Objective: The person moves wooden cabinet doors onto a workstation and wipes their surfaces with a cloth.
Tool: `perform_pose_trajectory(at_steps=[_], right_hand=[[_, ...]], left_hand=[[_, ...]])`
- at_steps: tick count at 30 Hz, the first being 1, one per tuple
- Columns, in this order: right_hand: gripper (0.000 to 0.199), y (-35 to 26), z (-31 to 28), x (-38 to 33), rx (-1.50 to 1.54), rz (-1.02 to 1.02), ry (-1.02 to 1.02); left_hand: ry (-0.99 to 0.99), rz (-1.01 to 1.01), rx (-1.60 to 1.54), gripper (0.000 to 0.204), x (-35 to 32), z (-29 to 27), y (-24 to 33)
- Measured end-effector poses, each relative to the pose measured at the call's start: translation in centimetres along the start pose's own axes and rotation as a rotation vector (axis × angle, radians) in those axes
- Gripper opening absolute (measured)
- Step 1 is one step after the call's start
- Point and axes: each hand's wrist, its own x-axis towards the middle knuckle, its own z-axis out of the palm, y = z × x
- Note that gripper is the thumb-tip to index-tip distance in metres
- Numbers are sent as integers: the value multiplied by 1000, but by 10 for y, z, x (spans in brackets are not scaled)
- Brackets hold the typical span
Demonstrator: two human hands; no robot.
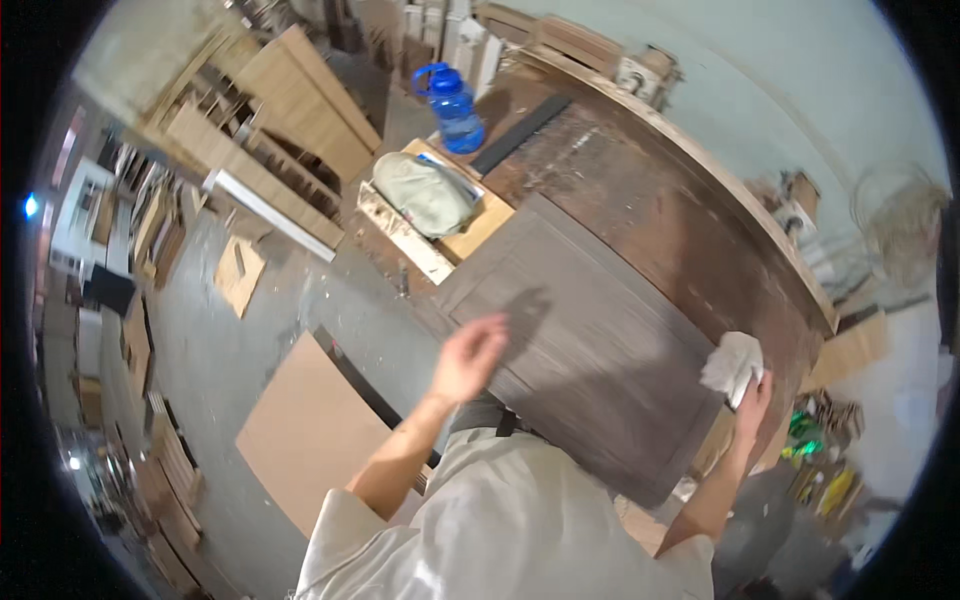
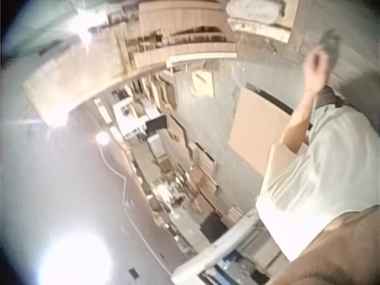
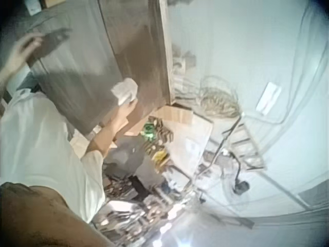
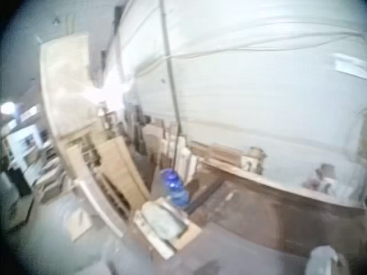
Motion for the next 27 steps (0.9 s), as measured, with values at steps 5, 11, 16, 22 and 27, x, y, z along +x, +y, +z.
perform_pose_trajectory(at_steps=[5, 11, 16, 22, 27], right_hand=[[33, -162, 156, -83, 220, 81, -474], [46, -226, 255, -145, 801, 218, -837], [37, -242, 304, -178, 873, 353, -816], [30, -258, 354, -181, 710, 424, -810], [27, -268, 375, -161, 660, 324, -822]], left_hand=[[-363, -19, -202, 46, 6, 62, 8], [-109, 6, -250, 31, 25, 27, 6], [-59, -79, 32, 38, 24, -32, 8], [-148, -42, 104, 38, 27, -88, -2], [-406, -60, -37, 30, 27, -119, -22]])
